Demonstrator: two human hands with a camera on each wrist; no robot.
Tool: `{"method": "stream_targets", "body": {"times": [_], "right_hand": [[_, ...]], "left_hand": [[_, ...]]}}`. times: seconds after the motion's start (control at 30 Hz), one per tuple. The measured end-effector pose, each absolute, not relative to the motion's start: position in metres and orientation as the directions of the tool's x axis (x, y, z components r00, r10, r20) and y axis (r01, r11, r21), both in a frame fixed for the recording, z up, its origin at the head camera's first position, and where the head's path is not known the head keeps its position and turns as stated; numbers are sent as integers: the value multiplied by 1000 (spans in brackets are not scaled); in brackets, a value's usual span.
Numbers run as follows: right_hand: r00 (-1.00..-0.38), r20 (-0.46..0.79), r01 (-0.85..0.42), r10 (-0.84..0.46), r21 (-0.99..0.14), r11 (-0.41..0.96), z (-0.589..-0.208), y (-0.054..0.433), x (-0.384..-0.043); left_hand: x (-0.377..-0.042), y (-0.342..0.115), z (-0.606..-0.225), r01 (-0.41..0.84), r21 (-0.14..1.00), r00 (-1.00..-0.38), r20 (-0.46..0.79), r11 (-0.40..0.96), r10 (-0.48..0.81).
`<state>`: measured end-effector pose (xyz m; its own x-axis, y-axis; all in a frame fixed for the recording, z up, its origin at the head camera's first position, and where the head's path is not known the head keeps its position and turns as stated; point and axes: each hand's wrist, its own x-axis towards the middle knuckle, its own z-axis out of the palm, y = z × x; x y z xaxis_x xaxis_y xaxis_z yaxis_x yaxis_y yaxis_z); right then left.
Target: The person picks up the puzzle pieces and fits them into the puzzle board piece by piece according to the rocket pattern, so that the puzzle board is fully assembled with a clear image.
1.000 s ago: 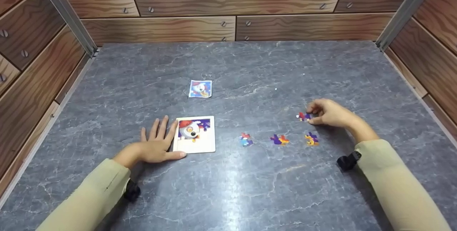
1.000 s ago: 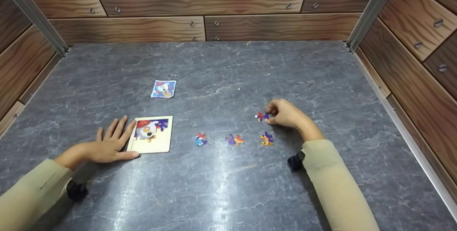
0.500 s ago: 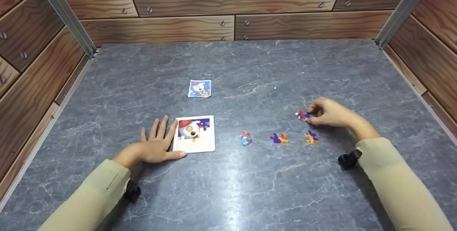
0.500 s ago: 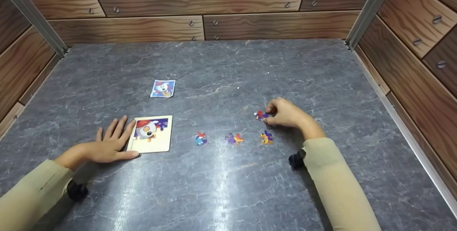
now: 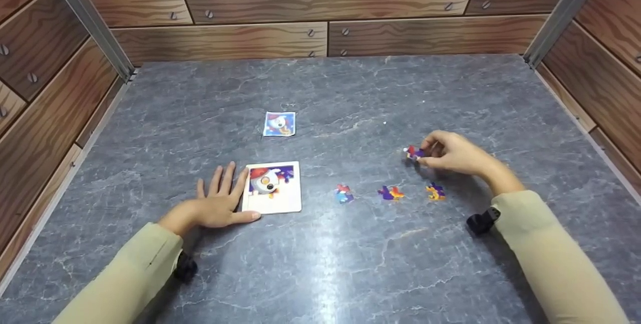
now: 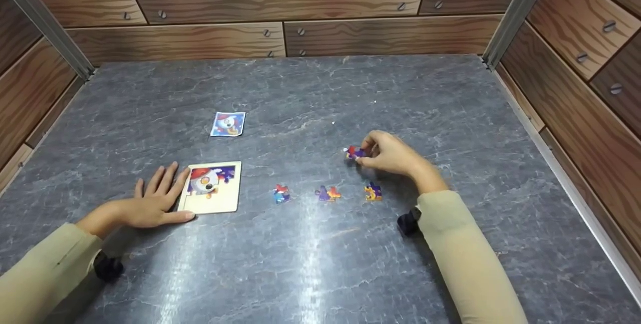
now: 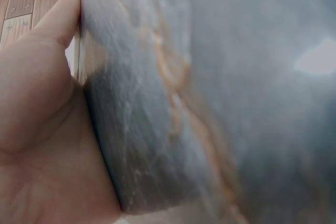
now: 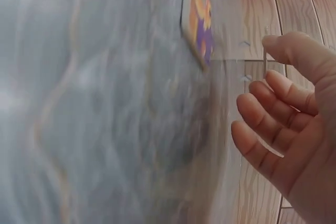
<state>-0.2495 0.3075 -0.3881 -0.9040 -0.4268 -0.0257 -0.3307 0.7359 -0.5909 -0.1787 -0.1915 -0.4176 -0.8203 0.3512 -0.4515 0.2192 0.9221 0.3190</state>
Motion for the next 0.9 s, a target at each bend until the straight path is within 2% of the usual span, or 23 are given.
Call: {"method": "stream_targets", "body": {"times": [0.33, 0.9], "right_hand": [[-868, 55, -421, -493, -607, 674, -392, 284, -250], [-822, 75, -456, -564, -681, 573, -393, 243, -245]], "left_hand": [[-182, -194, -424, 229, 312, -826, -439, 922, 354], [-180, -193, -422, 230, 314, -821, -446, 921, 357]]}}
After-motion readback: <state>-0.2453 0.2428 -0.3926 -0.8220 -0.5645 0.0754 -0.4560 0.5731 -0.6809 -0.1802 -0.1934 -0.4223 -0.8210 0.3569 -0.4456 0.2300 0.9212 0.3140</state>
